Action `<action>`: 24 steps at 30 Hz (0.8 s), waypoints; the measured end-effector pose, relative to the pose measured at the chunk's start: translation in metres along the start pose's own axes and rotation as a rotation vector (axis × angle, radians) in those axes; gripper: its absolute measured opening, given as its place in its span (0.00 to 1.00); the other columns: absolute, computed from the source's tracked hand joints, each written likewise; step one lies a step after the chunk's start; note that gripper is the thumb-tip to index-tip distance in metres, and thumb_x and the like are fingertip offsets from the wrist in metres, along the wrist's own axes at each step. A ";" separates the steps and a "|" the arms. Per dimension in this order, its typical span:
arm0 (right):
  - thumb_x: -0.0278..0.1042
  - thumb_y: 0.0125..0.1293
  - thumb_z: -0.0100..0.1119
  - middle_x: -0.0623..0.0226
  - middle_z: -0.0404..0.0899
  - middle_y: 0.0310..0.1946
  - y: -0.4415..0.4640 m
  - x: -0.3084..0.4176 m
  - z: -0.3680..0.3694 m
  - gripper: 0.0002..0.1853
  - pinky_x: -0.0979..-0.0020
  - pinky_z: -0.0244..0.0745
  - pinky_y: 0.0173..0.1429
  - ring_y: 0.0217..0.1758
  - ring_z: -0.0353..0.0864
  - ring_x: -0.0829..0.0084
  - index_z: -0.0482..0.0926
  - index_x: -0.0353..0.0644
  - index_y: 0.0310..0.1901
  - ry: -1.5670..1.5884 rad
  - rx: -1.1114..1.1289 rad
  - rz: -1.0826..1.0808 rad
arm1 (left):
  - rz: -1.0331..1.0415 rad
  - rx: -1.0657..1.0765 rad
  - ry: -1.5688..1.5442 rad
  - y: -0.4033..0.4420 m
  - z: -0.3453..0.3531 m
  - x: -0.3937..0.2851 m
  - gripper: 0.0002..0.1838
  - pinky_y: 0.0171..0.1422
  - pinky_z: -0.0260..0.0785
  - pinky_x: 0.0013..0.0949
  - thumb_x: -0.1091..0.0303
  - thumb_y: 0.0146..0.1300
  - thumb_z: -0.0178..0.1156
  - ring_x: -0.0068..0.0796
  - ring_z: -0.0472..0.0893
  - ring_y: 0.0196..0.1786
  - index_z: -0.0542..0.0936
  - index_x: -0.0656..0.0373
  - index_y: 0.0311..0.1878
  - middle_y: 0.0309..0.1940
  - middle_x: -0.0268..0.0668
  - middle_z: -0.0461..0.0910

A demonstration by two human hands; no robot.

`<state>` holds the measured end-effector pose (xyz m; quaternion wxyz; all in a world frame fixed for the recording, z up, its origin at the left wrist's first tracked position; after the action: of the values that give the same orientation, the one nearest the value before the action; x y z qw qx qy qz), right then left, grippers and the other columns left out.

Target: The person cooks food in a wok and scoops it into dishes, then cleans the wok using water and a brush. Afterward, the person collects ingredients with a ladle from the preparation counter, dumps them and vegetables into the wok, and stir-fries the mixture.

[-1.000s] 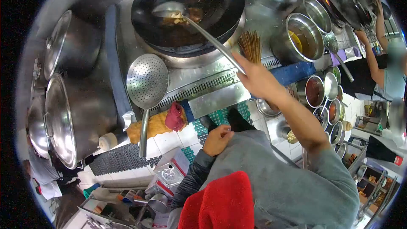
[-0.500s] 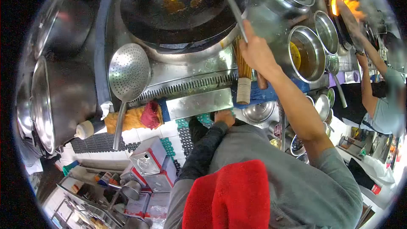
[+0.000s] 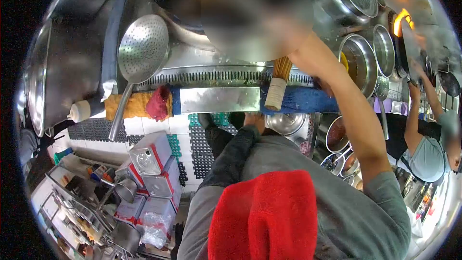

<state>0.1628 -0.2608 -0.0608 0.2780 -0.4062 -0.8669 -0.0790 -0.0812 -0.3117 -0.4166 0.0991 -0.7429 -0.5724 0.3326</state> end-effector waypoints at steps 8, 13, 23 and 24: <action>0.32 0.63 0.52 0.37 0.77 0.29 -0.092 -0.022 -0.033 0.32 0.45 0.71 0.39 0.34 0.77 0.38 0.57 0.54 0.69 -0.383 0.026 0.173 | -0.052 0.038 -0.098 0.010 0.009 0.004 0.25 0.70 0.44 0.62 0.56 0.67 0.44 0.42 0.58 0.72 0.70 0.53 0.64 0.68 0.41 0.63; 0.31 0.65 0.49 0.38 0.78 0.37 -0.019 -0.070 -0.007 0.32 0.50 0.71 0.39 0.36 0.77 0.39 0.55 0.54 0.71 -0.480 -0.054 0.133 | -0.409 -0.167 -0.501 -0.121 0.001 0.064 0.23 0.63 0.62 0.53 0.59 0.62 0.51 0.50 0.66 0.66 0.73 0.59 0.57 0.60 0.47 0.71; 0.40 0.64 0.56 0.47 0.76 0.50 0.012 0.046 0.059 0.35 0.53 0.68 0.59 0.54 0.76 0.49 0.55 0.55 0.71 -0.853 -0.366 -0.483 | -1.721 -1.230 -1.142 -0.590 0.305 0.030 0.19 0.52 0.71 0.47 0.56 0.59 0.55 0.52 0.79 0.48 0.79 0.61 0.46 0.42 0.50 0.81; 0.37 0.64 0.57 0.47 0.75 0.51 -0.009 0.085 0.088 0.34 0.54 0.68 0.60 0.55 0.75 0.49 0.56 0.49 0.71 -0.762 -0.439 -0.670 | -1.918 -1.384 -1.083 -0.640 0.328 -0.013 0.16 0.46 0.72 0.49 0.58 0.59 0.55 0.52 0.80 0.43 0.81 0.62 0.39 0.35 0.52 0.81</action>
<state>0.0760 -0.1788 -0.0871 -0.1872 -0.1565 -0.9511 -0.1893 -0.7845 -0.1923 -0.3227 -0.3479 0.2914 -0.8908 0.0229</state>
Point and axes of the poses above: each hand's wrist, its own y-axis towards the middle knuckle, its own z-axis out of the palm, x = y × z, the point moved 8 cm from there along y, towards the middle knuckle
